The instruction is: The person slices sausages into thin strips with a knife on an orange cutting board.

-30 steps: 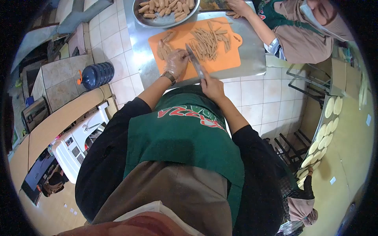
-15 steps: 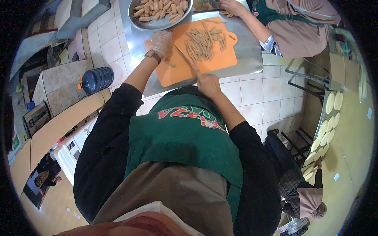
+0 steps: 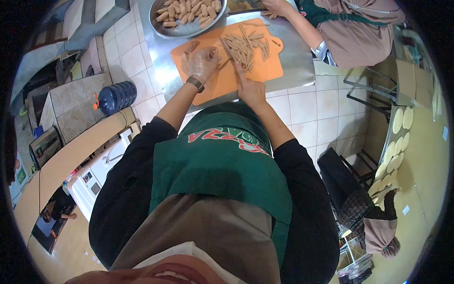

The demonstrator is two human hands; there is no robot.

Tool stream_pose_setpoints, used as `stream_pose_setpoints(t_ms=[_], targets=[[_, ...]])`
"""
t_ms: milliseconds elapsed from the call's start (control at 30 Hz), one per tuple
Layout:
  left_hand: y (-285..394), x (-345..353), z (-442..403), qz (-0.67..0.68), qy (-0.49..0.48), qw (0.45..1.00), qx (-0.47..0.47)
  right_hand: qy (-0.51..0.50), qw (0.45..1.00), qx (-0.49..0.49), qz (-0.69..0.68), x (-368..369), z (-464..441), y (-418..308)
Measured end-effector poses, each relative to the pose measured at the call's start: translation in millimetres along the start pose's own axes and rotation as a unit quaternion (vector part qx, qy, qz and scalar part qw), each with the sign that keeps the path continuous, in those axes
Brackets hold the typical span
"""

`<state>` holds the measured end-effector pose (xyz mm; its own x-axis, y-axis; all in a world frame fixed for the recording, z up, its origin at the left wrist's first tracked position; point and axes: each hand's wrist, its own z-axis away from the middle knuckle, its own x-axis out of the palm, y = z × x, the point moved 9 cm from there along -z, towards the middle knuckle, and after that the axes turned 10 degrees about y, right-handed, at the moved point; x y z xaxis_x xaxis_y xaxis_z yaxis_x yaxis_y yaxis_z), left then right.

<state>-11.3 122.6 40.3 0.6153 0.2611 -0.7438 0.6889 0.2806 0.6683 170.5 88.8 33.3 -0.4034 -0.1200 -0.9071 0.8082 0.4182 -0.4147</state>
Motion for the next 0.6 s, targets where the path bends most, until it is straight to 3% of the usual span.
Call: stream_pose_setpoints(t_ms=[67,100,167,300,367,500,533,600], targets=[[-9,3,10,0.090,-0.031,0.992,-0.083,-0.010,1.000,-0.001,-0.004,5,3,-4],[-17,11,15,0.090,-0.032,0.992,-0.083,-0.018,1.000,0.000,-0.008,7,4,-7],[-33,30,24,0.222,0.002,0.973,-0.064,-0.017,1.000,-0.016,-0.013,13,3,-18],[-25,3,24,0.178,-0.016,0.978,-0.108,-0.014,0.999,-0.032,-0.020,14,-5,-29],[-24,-12,9,0.021,0.014,1.000,0.010,-0.015,1.000,-0.022,-0.009,13,-7,-23],[-21,-39,-17,-0.023,0.102,0.991,0.089,0.003,1.000,0.006,-0.003,-2,-4,-9],[-21,-41,-17,-0.022,0.105,0.990,0.087,0.003,1.000,0.003,-0.003,-2,-3,-7],[1,-32,-8,-0.147,0.069,0.964,0.212,-0.007,1.000,-0.005,0.006,1,2,-5]])
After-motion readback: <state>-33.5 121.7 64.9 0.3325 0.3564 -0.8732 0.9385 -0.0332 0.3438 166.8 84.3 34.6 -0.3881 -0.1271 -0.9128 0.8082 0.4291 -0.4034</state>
